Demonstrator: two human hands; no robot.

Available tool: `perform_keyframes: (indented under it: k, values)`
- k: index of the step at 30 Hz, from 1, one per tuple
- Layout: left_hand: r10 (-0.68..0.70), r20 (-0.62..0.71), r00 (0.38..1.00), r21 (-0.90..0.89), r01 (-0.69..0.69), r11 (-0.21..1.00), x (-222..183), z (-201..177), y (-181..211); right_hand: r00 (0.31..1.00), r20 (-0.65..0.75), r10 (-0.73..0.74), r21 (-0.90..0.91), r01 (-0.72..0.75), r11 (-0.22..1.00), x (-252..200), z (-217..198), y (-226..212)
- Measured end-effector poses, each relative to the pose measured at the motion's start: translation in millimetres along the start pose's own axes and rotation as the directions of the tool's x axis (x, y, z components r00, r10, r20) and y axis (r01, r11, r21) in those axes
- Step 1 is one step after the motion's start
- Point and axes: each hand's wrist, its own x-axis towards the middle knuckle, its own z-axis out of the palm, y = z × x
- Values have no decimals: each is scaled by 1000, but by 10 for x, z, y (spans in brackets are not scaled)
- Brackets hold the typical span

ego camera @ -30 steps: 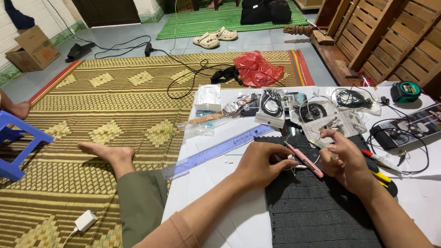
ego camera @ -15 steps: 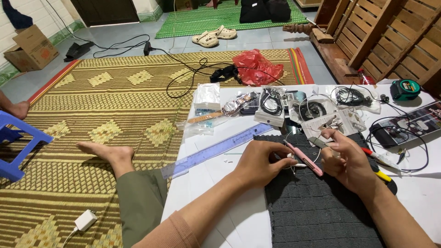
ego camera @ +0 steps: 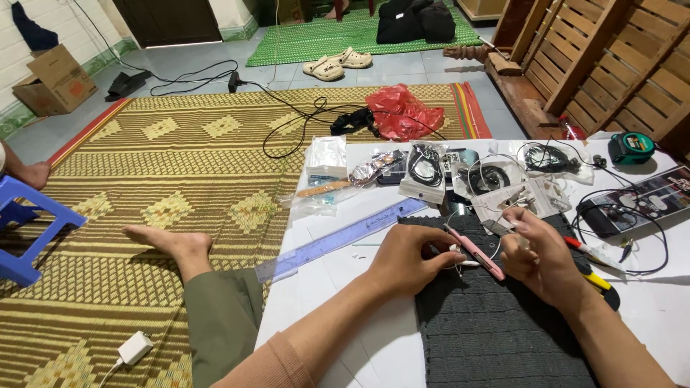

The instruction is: The person sits on the floor assembling a small craft figurine. They shape and join a wire armature with a small white ball, apply glue from a tube to the parts, and use a utility knife to trim materials while working over a dark mat on the floor.

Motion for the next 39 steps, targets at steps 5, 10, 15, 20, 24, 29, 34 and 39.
perform_keyframes:
  k: [5,10,15,20,24,29,34,39]
  values:
    - [11,-2,1000,-19,-11,1000,-4,-5,-7,1000,7,-3,-38,4,999,-7,42,-12]
    - [3,-6,1000,-50,-3,999,-19,-3,-32,993,114,-38,-23,41,999,9,-58,-27]
    - [16,2,1000,-59,-16,998,-41,-61,-15,979,-161,-125,-519,24,855,-150,-15,-252]
    - [12,18,1000,-59,-11,998,-29,-75,-8,948,-196,-251,-931,-100,350,-330,51,-332]
    - [57,8,998,-48,-56,997,-40,-71,-44,950,-135,-281,-960,-54,276,-442,77,-267]
    - [75,16,997,-37,-74,997,-26,-79,-58,916,5,-401,-976,92,199,-541,62,-137]
    - [147,23,989,31,-148,989,-7,-53,-117,944,49,-326,-990,90,111,-675,21,-36]
    - [171,-4,985,10,-171,985,-38,-51,-116,957,1,-292,-989,43,140,-822,127,-148]
